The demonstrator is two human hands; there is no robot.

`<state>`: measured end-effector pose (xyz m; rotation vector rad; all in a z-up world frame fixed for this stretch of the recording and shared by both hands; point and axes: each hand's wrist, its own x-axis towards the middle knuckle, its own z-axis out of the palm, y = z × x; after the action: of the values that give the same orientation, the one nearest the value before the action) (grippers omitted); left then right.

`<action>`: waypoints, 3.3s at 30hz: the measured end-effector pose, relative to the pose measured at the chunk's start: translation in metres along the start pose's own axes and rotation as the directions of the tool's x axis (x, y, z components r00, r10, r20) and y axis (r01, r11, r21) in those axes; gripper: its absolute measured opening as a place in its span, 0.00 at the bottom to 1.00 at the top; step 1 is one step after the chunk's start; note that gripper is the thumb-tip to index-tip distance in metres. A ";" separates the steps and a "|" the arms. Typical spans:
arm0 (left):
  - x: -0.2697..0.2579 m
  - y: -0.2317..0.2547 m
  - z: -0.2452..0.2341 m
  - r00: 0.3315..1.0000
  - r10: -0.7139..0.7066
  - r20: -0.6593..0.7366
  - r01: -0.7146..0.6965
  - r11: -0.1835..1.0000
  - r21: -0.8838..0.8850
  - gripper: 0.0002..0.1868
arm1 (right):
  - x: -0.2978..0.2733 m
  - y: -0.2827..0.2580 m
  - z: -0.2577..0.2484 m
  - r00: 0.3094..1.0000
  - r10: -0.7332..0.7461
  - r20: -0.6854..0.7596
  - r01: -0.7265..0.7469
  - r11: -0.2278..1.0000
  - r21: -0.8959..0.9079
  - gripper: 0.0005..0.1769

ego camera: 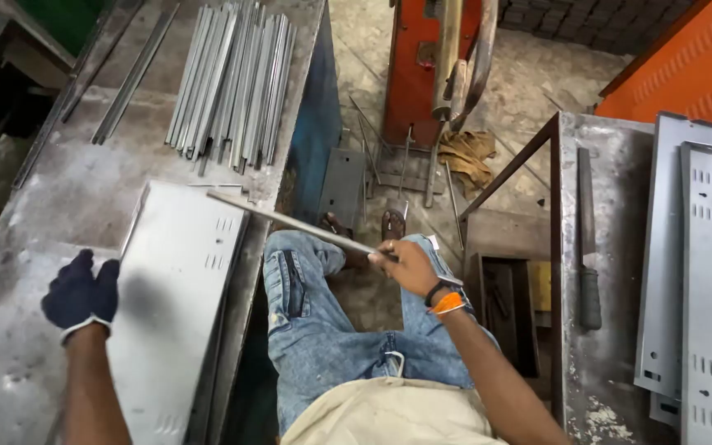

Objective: Spot welding metal rods onto larger metal panels using a stationary welding machine.

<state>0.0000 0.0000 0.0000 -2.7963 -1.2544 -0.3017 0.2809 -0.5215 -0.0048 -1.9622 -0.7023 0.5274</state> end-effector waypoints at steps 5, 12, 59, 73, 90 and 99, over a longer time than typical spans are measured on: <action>0.006 0.122 0.109 0.977 0.159 0.144 0.049 0.489 -0.871 0.27 | -0.005 -0.004 0.020 0.995 0.060 -0.081 -0.061 0.998 -0.014 0.18; -0.081 0.398 0.090 0.866 0.420 0.273 0.434 -0.356 -0.827 0.22 | -0.038 0.022 -0.045 0.980 0.101 -0.170 -0.137 0.966 -0.218 0.24; -0.335 0.690 -0.077 0.198 0.975 0.099 0.617 -0.046 -0.786 0.29 | -0.180 0.085 -0.303 0.534 0.418 -0.735 -0.308 0.906 0.291 0.16; -0.168 0.566 -0.155 0.487 0.853 0.187 0.526 -0.116 -0.842 0.26 | -0.199 0.034 -0.265 0.482 0.391 -0.784 -0.149 0.918 0.367 0.20; -0.177 0.496 -0.152 0.897 0.400 0.186 0.318 -0.295 -0.901 0.28 | -0.086 -0.047 -0.292 0.778 0.243 -0.579 -0.225 0.969 0.105 0.17; -0.115 0.504 -0.104 0.783 0.548 0.296 0.622 -0.697 -0.356 0.27 | -0.068 -0.116 -0.324 0.868 -0.348 -0.354 -0.040 0.662 -0.748 0.11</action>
<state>0.2846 -0.4343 0.0907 -4.9023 -1.8681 -2.3357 0.4012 -0.7300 0.2501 -2.6047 -0.8302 -0.4548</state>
